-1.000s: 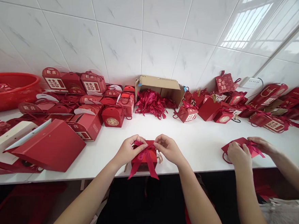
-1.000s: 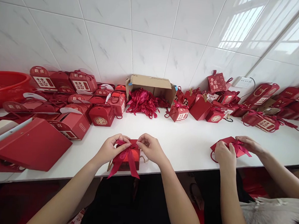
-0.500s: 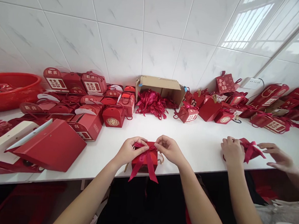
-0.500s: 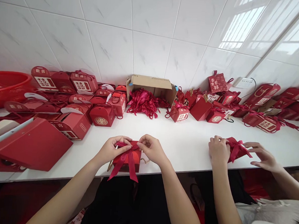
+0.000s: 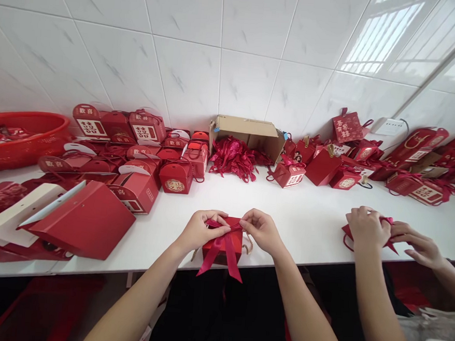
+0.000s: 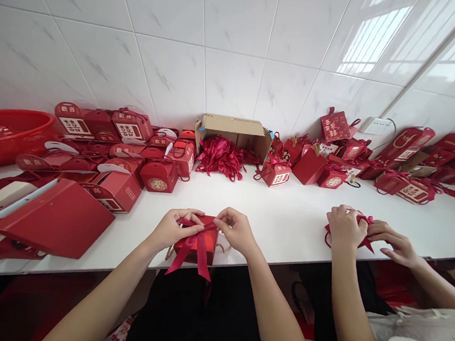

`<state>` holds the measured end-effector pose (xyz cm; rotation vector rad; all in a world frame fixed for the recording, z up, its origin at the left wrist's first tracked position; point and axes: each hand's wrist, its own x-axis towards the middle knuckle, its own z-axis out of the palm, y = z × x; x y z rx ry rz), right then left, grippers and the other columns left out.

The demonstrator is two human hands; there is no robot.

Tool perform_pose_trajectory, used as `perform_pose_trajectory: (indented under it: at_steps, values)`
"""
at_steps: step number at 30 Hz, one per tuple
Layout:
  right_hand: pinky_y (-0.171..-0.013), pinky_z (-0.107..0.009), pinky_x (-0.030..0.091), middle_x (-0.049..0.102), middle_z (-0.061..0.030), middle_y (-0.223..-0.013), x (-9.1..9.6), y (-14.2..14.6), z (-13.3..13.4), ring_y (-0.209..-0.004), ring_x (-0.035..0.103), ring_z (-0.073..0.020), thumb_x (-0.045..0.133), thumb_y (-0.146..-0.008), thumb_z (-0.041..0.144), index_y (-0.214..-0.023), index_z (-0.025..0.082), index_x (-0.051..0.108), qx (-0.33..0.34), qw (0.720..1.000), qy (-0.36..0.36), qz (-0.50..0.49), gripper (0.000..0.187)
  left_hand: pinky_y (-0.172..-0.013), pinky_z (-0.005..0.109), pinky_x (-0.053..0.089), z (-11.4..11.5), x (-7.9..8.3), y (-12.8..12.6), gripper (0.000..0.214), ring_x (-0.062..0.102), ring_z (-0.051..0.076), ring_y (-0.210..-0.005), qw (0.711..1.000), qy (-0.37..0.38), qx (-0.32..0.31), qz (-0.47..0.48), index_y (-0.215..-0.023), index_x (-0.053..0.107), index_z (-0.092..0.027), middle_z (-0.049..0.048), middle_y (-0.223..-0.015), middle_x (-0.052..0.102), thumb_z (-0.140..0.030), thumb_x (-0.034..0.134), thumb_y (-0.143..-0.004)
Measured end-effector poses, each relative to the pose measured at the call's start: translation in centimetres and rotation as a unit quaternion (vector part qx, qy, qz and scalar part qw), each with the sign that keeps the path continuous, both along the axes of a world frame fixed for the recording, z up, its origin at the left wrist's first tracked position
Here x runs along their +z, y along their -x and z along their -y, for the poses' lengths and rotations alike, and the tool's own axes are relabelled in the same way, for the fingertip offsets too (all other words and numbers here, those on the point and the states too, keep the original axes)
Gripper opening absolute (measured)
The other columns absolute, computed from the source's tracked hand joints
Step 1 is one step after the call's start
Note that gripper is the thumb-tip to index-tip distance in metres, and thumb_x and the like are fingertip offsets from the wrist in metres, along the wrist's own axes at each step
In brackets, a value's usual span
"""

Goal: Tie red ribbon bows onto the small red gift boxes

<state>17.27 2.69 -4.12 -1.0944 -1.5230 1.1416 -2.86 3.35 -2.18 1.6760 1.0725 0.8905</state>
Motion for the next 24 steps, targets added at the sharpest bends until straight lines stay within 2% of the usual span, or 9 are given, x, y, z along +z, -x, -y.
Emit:
perform_pose_trajectory:
  at_steps: [5,9,11,13,16,18,21,23,24]
  values:
    - [-0.059,-0.027,0.042,0.057,0.0012,-0.064,-0.7,0.1,0.3,-0.060,0.053,-0.0129,0.064,-0.079,0.038,-0.075,0.019,0.057,-0.023,1.000,-0.011,-0.004,0.021,-0.094,0.040,0.046,0.1,0.2,0.1,0.012,0.059,0.027,-0.111,1.000,-0.005,-0.004,-0.003,-0.062,0.065,-0.017,0.0099,-0.090,0.073,-0.027,0.069,-0.070]
    - [-0.063,-0.028,0.046,0.055,0.0008,-0.068,-1.3,-0.6,0.6,-0.064,0.054,-0.0135,0.058,-0.083,0.045,-0.080,0.020,0.054,-0.005,0.999,-0.024,-0.026,0.025,-0.094,0.041,0.046,0.1,-0.3,0.2,0.016,0.062,0.026,-0.105,1.000,-0.008,0.010,0.008,-0.071,0.063,-0.016,0.0116,-0.100,0.071,-0.031,0.070,-0.071]
    - [-0.070,-0.031,0.048,0.057,-0.0026,-0.081,-1.8,-1.3,0.8,-0.076,0.057,-0.0162,0.057,-0.081,0.052,-0.089,0.021,0.052,0.004,0.998,-0.051,-0.029,0.032,-0.094,0.040,0.046,0.0,-0.8,0.3,0.019,0.061,0.024,-0.106,0.998,-0.027,0.010,0.051,-0.079,0.058,-0.017,0.0103,-0.097,0.069,-0.032,0.068,-0.074]
    - [-0.083,-0.036,0.048,0.056,-0.0093,-0.108,-2.5,-2.1,1.3,-0.101,0.056,-0.0225,0.064,-0.071,0.061,-0.108,0.023,0.049,0.030,0.996,-0.089,-0.011,0.055,-0.096,0.039,0.046,-0.1,-1.3,0.5,0.024,0.058,0.022,-0.111,0.992,-0.055,0.033,0.106,-0.095,0.054,-0.019,0.0099,-0.106,0.066,-0.034,0.064,-0.079]
    - [-0.100,-0.044,0.039,0.030,-0.0157,-0.144,-3.3,-2.8,2.4,-0.132,0.034,-0.0311,0.077,-0.052,0.061,-0.140,0.027,0.024,0.102,0.986,-0.103,0.084,0.108,-0.099,0.040,0.044,1.0,-2.2,1.1,0.037,0.050,0.021,-0.122,0.976,-0.085,0.121,0.161,-0.117,0.044,-0.024,0.0112,-0.126,0.054,-0.037,0.056,-0.085]
    - [-0.102,-0.047,0.037,0.023,-0.0150,-0.149,-3.2,-3.4,3.0,-0.135,0.030,-0.0328,0.079,-0.051,0.057,-0.145,0.029,0.016,0.102,0.975,-0.089,0.174,0.117,-0.100,0.041,0.044,2.9,-3.4,1.8,0.032,0.050,0.021,-0.120,0.959,-0.102,0.199,0.171,-0.116,0.044,-0.024,0.0107,-0.124,0.053,-0.037,0.051,-0.088]
    - [-0.096,-0.051,0.040,0.032,-0.0126,-0.147,-1.8,-6.8,3.2,-0.128,0.039,-0.0350,0.076,-0.057,0.053,-0.143,0.031,0.030,0.046,0.966,-0.088,0.240,0.100,-0.096,0.040,0.047,7.8,-6.9,3.4,0.024,0.056,0.021,-0.109,0.935,-0.140,0.302,0.125,-0.112,0.048,-0.027,0.0080,-0.116,0.055,-0.033,0.049,-0.089]
    - [-0.095,-0.055,0.039,0.033,-0.0116,-0.146,-0.4,-11.2,2.7,-0.126,0.041,-0.0368,0.072,-0.064,0.051,-0.141,0.033,0.035,0.008,0.964,-0.098,0.246,0.088,-0.091,0.040,0.050,11.1,-10.1,4.7,0.020,0.059,0.023,-0.103,0.950,-0.170,0.256,0.057,-0.107,0.052,-0.029,0.0079,-0.109,0.060,-0.029,0.050,-0.087]
    - [-0.095,-0.055,0.039,0.035,-0.0109,-0.145,0.1,-13.9,2.4,-0.127,0.041,-0.0376,0.069,-0.066,0.050,-0.139,0.035,0.039,-0.026,0.962,-0.103,0.251,0.080,-0.092,0.040,0.050,12.5,-11.6,5.4,0.020,0.060,0.024,-0.104,0.970,-0.166,0.179,-0.001,-0.105,0.056,-0.031,0.0076,-0.107,0.063,-0.027,0.051,-0.086]
